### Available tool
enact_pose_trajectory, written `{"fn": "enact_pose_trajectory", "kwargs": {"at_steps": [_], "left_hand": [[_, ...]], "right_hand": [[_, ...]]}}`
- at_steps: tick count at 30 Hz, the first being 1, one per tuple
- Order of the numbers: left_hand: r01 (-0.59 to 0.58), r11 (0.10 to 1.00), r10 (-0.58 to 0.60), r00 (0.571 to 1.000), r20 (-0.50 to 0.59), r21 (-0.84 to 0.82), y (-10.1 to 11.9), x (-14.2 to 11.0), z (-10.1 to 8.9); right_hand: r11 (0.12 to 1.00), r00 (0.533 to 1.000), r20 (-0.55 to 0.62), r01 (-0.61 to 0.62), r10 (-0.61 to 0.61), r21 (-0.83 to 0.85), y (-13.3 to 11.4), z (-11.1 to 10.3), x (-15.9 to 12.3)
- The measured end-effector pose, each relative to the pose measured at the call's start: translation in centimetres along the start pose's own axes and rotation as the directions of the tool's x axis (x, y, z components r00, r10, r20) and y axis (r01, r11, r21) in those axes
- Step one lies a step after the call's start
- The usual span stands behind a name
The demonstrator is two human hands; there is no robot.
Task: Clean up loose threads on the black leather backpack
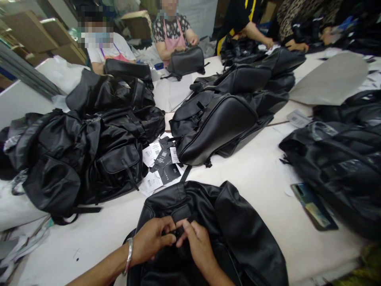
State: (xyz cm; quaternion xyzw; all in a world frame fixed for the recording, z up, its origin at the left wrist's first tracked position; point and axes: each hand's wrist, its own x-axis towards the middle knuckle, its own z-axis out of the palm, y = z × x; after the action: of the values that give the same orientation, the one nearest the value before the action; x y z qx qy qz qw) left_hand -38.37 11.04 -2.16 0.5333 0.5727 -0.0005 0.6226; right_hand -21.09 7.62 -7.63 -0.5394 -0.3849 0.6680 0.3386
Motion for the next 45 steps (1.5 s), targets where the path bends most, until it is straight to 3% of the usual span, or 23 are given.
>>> {"fn": "enact_pose_trajectory", "kwargs": {"at_steps": [3, 5, 7, 11, 13, 16, 19, 21, 29, 33, 38, 42, 45], "left_hand": [[0.026, 0.984, -0.026, 1.000, 0.006, -0.174, -0.6, 0.3, 0.6], [0.037, 0.959, -0.038, 0.999, 0.003, -0.281, -1.2, 0.3, 0.6], [0.033, 0.931, -0.018, 0.999, 0.045, -0.363, -1.6, 0.1, 0.2], [-0.044, 0.923, 0.112, 0.981, 0.158, -0.383, -1.8, -0.4, -0.6], [-0.062, 0.925, 0.133, 0.977, 0.164, -0.375, -1.8, -0.3, -0.6], [-0.065, 0.921, 0.122, 0.984, 0.126, -0.385, -1.9, 0.1, -0.1], [-0.075, 0.906, 0.130, 0.986, 0.107, -0.418, -2.1, 0.1, 0.2], [-0.088, 0.887, 0.149, 0.984, 0.101, -0.453, -2.1, -0.2, 0.2], [-0.170, 0.867, 0.200, 0.980, 0.013, -0.469, -1.9, -1.0, 0.7], [-0.181, 0.943, 0.163, 0.983, -0.084, -0.281, -1.8, -1.6, 1.1], [-0.098, 0.995, 0.103, 0.968, -0.228, 0.034, -2.1, -2.6, 2.4], [-0.035, 0.983, 0.085, 0.957, -0.278, 0.179, -3.2, -2.5, 3.7], [-0.080, 0.981, 0.128, 0.951, -0.282, 0.175, -3.5, -2.2, 4.0]], "right_hand": [[0.992, 0.998, -0.034, -0.057, 0.061, 0.114, 0.4, -0.3, -0.3], [1.000, 0.994, 0.111, 0.020, -0.022, 0.016, 0.1, -0.6, -0.9], [0.975, 0.952, 0.285, 0.164, -0.116, -0.151, -0.6, -1.0, -1.7], [0.737, 0.847, 0.442, 0.497, -0.296, -0.458, -1.6, -1.5, -2.0], [0.655, 0.820, 0.448, 0.561, -0.356, -0.506, -1.6, -1.5, -1.7], [0.758, 0.857, 0.373, 0.499, -0.356, -0.421, -1.1, -1.1, -1.0], [0.912, 0.942, 0.212, 0.313, -0.261, -0.267, -0.6, -0.4, -0.8], [0.952, 0.971, 0.120, 0.228, -0.207, -0.205, -0.3, -0.1, -0.8], [0.997, 0.998, 0.042, 0.038, -0.035, -0.065, 1.9, 0.7, -0.8], [0.996, 0.999, -0.014, -0.041, 0.043, 0.083, 3.1, 2.0, -0.9], [0.982, 0.996, -0.061, -0.052, 0.064, 0.181, 2.9, 2.8, -1.2], [0.990, 0.991, -0.124, -0.031, 0.048, 0.140, 3.2, 3.0, -1.4], [0.999, 0.997, -0.077, -0.015, 0.017, 0.032, 3.1, 2.9, -1.9]]}}
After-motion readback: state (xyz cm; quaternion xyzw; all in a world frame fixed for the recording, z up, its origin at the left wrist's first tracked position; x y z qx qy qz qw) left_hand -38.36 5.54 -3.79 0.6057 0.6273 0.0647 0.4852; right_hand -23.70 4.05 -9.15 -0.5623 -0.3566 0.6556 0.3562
